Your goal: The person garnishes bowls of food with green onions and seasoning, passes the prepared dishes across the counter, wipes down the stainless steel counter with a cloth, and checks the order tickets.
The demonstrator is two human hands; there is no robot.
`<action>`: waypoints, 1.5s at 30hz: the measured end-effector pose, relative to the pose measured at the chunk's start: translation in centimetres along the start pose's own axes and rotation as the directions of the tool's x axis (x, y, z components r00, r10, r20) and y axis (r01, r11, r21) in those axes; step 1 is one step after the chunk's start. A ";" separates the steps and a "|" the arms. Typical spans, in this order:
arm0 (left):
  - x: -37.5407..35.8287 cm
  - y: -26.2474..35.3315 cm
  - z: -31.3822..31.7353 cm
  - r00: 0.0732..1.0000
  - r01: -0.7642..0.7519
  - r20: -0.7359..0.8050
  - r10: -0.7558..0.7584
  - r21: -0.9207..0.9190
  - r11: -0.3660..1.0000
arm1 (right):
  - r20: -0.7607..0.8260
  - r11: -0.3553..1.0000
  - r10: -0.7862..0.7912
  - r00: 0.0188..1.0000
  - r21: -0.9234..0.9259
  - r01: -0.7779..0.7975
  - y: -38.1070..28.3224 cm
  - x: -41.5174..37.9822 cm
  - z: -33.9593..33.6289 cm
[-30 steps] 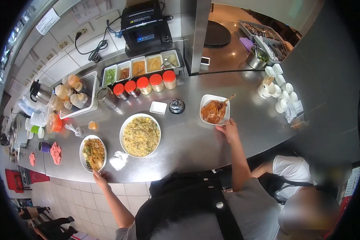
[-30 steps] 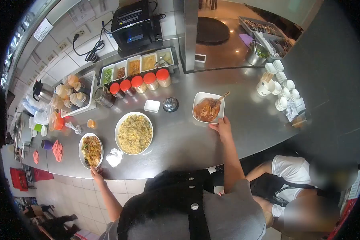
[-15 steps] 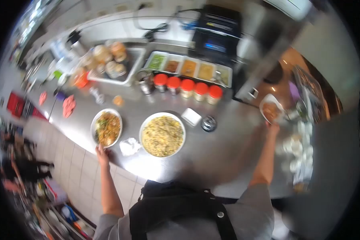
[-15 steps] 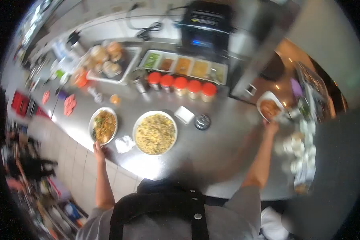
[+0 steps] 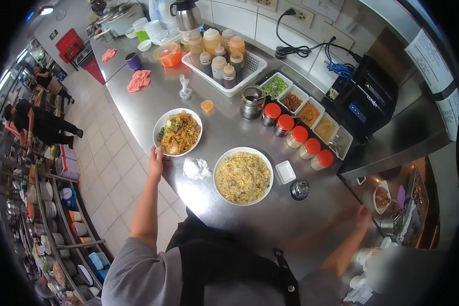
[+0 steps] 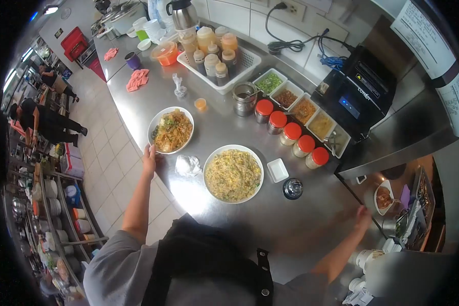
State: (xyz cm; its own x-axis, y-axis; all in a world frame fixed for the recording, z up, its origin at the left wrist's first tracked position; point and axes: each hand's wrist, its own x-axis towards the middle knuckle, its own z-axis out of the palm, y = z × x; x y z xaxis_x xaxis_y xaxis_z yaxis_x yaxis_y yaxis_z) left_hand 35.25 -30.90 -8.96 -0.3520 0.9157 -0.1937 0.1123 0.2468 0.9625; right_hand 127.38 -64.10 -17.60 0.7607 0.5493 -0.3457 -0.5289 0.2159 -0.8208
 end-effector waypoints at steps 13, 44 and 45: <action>2.9 2.4 -1.9 0.843 0.276 0.515 -0.154 -0.170 0.946 | 0.378 0.775 0.590 0.713 -0.512 -0.370 20.5 -38.8 34.2; -6.7 5.2 0.1 0.740 0.272 0.668 -0.081 -0.188 0.944 | -0.337 0.983 -0.178 0.925 -0.090 0.157 10.8 -39.4 12.3; -7.8 5.7 1.1 0.723 0.275 0.686 -0.085 -0.173 0.946 | -0.338 0.984 -0.176 0.924 -0.089 0.155 10.0 -37.8 11.5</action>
State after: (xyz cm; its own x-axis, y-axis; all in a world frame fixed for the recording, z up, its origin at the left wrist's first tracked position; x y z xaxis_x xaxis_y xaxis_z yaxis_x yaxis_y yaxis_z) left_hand 39.62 -36.26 -2.21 0.3731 0.8585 -0.3517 -0.1511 0.4303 0.8900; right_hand 89.00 -73.39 -7.47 0.9238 0.1968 -0.3285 -0.3688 0.2261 -0.9016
